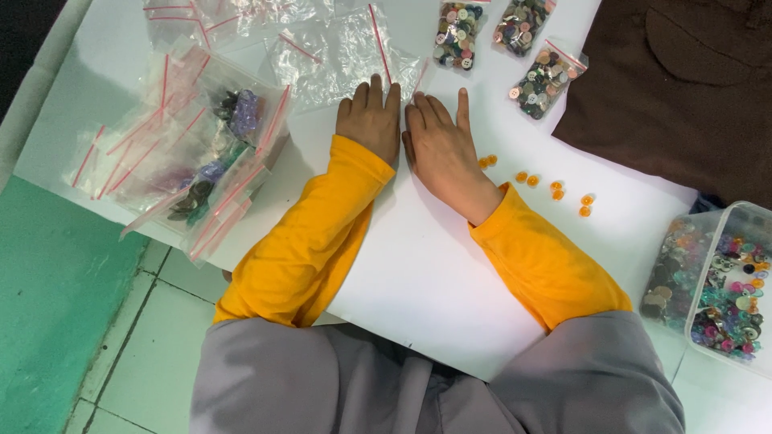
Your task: The person sorts buttons by picking them from a container and placing them into small plastic bags.
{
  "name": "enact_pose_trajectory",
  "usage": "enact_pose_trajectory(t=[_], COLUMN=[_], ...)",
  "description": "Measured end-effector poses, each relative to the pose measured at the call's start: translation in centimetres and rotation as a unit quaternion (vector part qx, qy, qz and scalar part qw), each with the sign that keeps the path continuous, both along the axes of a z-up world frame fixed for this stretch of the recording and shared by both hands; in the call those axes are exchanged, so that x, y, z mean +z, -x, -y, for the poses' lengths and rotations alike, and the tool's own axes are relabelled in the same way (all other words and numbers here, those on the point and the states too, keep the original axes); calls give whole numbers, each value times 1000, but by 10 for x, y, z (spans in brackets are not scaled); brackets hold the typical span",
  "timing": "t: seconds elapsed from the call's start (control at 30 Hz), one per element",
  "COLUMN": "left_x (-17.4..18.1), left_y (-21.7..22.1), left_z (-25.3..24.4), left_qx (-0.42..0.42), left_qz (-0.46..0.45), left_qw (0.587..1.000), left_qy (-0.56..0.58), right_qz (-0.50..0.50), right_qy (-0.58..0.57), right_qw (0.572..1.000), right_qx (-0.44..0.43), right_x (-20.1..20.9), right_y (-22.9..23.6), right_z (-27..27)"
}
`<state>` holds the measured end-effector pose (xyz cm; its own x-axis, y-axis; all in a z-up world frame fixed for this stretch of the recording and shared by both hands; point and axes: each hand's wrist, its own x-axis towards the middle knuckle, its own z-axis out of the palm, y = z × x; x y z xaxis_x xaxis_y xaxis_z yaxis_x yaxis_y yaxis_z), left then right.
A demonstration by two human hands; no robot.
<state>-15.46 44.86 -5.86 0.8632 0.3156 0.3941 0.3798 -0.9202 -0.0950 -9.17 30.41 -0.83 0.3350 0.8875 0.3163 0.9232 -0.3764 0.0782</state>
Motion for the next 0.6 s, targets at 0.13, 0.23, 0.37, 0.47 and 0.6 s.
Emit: enact_pose_trajectory(t=[0.13,0.23,0.37,0.47,0.6], left_x=[-1,0,-1,-8,-15], left_y=[-1,-3,-9,-14,-22], left_z=[1,-1,-3,-7,-14], left_qx=[-2,-42,-123,-162,-191], left_qz=[27,32,50,80,101], left_qw=[1000,996,989,982,976], left_qy=[0,71,71,50,43], right_qz=[56,63,50,27,-13], right_qy=[31,54,37,9,12], right_qw=[998,996,998,999,1000], right_qx=[20,25,25,27,12], right_x=[3,10,18,14,27], right_y=[-2,3,8,5,4], right_z=[7,9,15,20,25])
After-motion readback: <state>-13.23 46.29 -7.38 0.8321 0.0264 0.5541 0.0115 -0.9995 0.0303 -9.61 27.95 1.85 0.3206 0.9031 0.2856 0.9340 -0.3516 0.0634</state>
